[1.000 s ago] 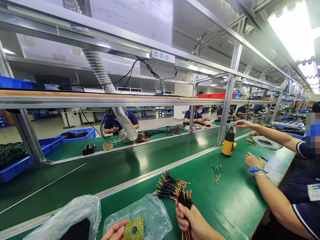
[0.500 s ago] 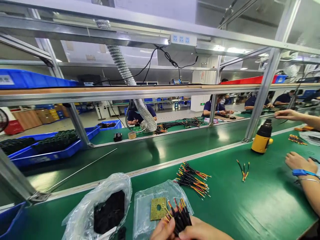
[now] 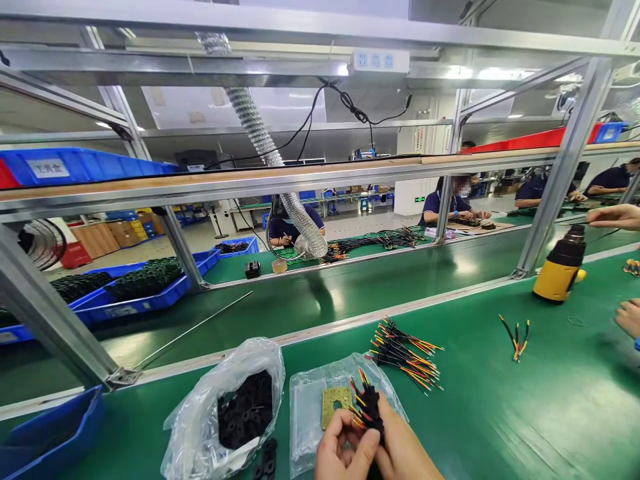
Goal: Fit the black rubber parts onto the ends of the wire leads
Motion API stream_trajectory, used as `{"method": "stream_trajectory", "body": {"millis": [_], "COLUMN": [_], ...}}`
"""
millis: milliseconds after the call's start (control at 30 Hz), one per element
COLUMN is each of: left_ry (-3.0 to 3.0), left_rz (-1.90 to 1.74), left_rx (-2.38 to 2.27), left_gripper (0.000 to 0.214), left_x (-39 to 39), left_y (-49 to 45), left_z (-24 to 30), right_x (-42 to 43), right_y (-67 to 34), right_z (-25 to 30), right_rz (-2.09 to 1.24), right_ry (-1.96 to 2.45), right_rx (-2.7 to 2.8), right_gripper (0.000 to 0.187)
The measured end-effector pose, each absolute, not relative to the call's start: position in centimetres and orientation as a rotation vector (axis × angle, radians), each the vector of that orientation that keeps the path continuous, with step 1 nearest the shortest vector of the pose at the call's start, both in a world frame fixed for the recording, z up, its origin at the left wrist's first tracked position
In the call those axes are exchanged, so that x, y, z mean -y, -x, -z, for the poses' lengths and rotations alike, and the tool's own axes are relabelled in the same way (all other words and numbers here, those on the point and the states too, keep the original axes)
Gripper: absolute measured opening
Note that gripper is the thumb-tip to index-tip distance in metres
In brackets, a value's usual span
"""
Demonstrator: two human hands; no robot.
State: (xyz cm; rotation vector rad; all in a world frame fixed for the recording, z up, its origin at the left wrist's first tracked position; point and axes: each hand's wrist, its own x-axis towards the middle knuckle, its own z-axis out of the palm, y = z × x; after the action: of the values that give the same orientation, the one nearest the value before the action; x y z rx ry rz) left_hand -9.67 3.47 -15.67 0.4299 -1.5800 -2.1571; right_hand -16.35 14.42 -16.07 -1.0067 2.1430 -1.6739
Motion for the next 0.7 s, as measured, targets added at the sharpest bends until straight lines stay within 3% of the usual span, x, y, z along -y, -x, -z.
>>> {"method": "stream_trajectory", "body": {"millis": [267, 500, 700], "left_ry": [-0.377, -0.473, -0.536], "left_rz": [2.311, 2.351, 2.356], "left_rx": [1.405, 1.278, 1.217], "left_gripper": [0.043, 0.049, 0.051], "left_x": [-3.0, -2.7, -1.2], "left_y": [10.1, 10.3, 9.8], "left_z": [14.5, 14.7, 13.9], "right_x": [-13.5, -14.2, -15.0], "right_y": [15.7, 16.3, 17.2], "right_z": [16.1, 15.0, 14.8], "right_rz": [1.817, 2.066, 2.192], "right_ry": [0.921, 0.365, 0.103], "right_rx": [-1.894, -1.083, -0.805], "right_gripper": [0.037, 0.037, 0.038]}}
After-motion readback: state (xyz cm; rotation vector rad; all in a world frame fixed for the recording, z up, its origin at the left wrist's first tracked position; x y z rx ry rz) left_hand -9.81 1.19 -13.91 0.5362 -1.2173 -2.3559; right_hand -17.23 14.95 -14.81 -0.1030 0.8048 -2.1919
